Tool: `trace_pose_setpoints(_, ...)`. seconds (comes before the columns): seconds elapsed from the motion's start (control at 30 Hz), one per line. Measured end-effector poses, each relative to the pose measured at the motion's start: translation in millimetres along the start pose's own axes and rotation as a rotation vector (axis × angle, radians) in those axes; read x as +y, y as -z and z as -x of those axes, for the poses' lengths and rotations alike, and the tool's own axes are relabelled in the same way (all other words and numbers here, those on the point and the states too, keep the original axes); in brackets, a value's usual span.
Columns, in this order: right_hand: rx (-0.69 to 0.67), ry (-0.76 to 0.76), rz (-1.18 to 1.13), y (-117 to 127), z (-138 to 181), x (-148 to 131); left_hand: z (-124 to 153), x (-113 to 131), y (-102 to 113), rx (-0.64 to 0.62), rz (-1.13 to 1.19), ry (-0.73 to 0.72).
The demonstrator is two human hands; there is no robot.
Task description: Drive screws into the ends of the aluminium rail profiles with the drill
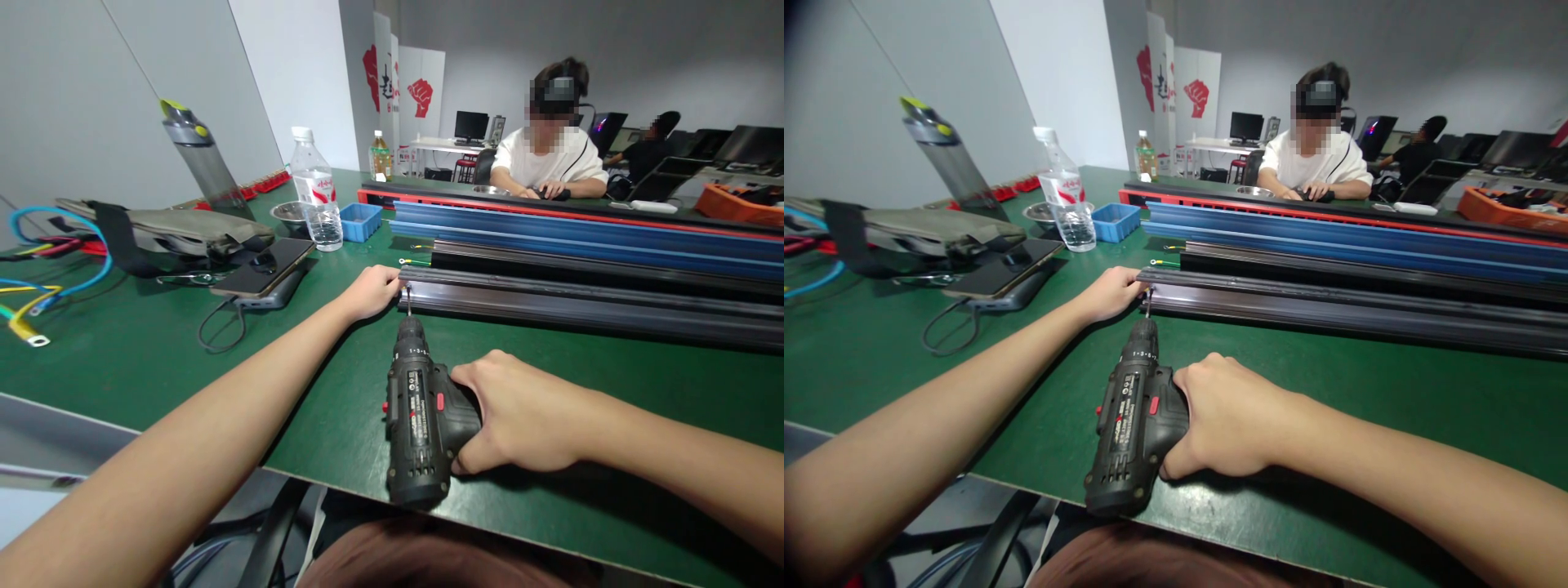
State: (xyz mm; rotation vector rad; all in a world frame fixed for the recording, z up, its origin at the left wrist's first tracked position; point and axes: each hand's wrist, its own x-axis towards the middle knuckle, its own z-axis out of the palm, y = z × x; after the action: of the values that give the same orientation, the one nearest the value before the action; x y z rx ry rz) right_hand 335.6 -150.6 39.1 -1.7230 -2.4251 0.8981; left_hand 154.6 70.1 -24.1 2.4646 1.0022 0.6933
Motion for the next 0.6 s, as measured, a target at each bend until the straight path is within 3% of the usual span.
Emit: trace_pose_setpoints(0.6,0.010,0.012,0.048,1.1,0.3,-0.2,-0.1,3.0,-1.1,0.018,-0.029,-0.006)
